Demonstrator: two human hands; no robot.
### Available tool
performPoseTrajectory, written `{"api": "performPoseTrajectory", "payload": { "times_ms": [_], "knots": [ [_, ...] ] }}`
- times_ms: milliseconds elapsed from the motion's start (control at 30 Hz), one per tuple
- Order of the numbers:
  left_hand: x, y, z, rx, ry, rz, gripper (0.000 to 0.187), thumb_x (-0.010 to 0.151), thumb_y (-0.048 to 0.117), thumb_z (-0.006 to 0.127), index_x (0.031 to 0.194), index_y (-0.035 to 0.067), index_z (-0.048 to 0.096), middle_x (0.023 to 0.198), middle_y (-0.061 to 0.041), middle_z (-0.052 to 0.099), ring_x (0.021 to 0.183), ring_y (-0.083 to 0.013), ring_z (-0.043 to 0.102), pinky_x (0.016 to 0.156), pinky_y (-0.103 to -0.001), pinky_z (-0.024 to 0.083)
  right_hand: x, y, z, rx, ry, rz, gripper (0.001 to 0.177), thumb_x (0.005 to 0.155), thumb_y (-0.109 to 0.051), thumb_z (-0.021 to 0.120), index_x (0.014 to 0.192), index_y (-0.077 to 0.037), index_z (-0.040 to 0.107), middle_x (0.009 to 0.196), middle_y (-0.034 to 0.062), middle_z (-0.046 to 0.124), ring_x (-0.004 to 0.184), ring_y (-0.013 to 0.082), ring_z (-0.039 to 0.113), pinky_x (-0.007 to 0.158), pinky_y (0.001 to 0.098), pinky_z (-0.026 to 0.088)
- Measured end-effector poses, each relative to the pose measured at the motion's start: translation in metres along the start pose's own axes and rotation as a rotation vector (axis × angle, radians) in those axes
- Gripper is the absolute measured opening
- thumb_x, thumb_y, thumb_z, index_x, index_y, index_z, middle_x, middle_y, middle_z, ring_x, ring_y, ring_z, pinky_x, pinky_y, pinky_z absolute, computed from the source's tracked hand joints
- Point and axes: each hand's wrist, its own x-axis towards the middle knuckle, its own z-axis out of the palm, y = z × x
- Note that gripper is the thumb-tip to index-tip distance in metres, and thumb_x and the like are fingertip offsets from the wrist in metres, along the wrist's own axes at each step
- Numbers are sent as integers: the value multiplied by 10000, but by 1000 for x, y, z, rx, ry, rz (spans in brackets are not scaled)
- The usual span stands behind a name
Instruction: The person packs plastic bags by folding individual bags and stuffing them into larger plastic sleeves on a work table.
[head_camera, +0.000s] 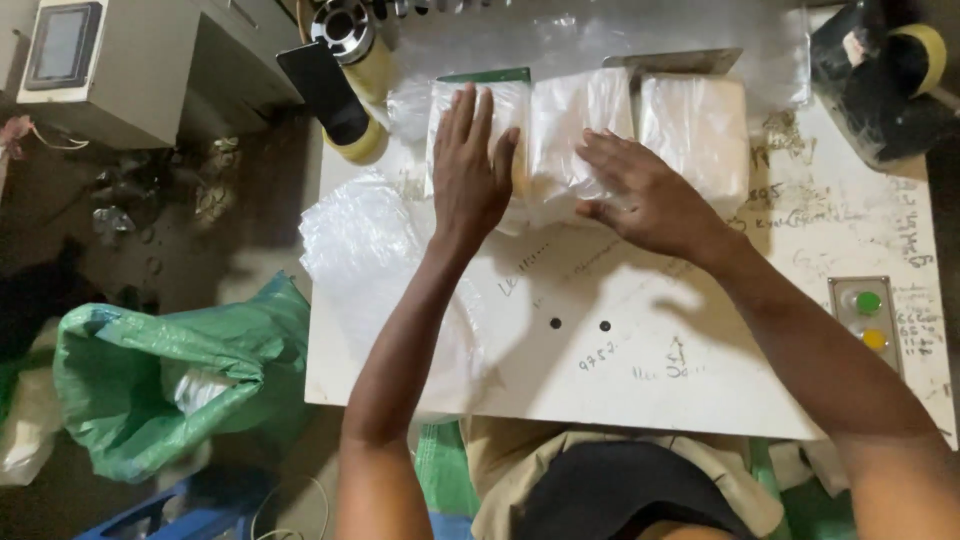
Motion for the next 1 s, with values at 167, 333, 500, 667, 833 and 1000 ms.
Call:
{"api": "performPoseTrajectory", "payload": {
  "times_ms": [167, 333, 500, 667, 833, 1000],
  "knots": [
    [-82, 38, -26, -298, 712, -48, 307, 1084, 205, 577, 1308, 0, 614, 1256, -165, 664, 1238, -332, 600, 1083, -461, 527, -37, 40, -10, 325, 687, -96, 388, 1108, -112, 584, 1425, 108, 544, 1414, 322, 586, 1278, 415, 602, 1071, 467, 539],
    [-182, 76, 31, -505, 322, -252, 393, 1044, 163, 551, 678, 89, 428, 615, -61, 429, 565, -223, 399, 550, -394, 312, -83, 130, 38, 577, 1155, 311, 487, 1227, -446, 515, 1184, 13, 672, 868, 143, 648, 625, 179, 546, 569, 302, 452],
    [-203, 81, 53, -621, 190, -342, 383, 1045, 303, 610, 731, 91, 553, 659, -37, 549, 588, -166, 493, 532, -322, 370, -116, 187, 102, 427, 1041, 574, 312, 1228, -265, 596, 1030, -57, 720, 880, 24, 652, 830, 142, 608, 682, 316, 498],
    [-139, 24, -8, -572, 638, -403, 195, 1007, 166, 660, 1150, 40, 699, 1022, -90, 721, 927, -226, 668, 872, -358, 533, -120, 179, 84, 402, 892, 573, 212, 1213, -142, 635, 1124, 23, 731, 953, 108, 704, 884, 222, 679, 680, 367, 588],
    [-54, -87, -34, -1351, 280, -850, 1075, 814, 640, 625, 1621, 78, 193, 1698, -145, 235, 1565, -321, 253, 1255, -442, 233, -115, 215, 30, 891, 786, 312, 1115, 1028, -710, 710, 1564, 131, 211, 1536, 247, 455, 1436, 342, 501, 1248, 440, 446],
    [0, -125, -14, -1650, 195, -1001, 1010, 607, 718, 705, 1191, 95, 167, 1198, -59, 166, 1115, -243, 118, 934, -387, 179, -96, 264, 0, 918, 738, 394, 475, 1108, -601, 651, 1013, -214, 393, 916, -85, 257, 781, 40, 211, 719, 213, 187]
  ]
}}
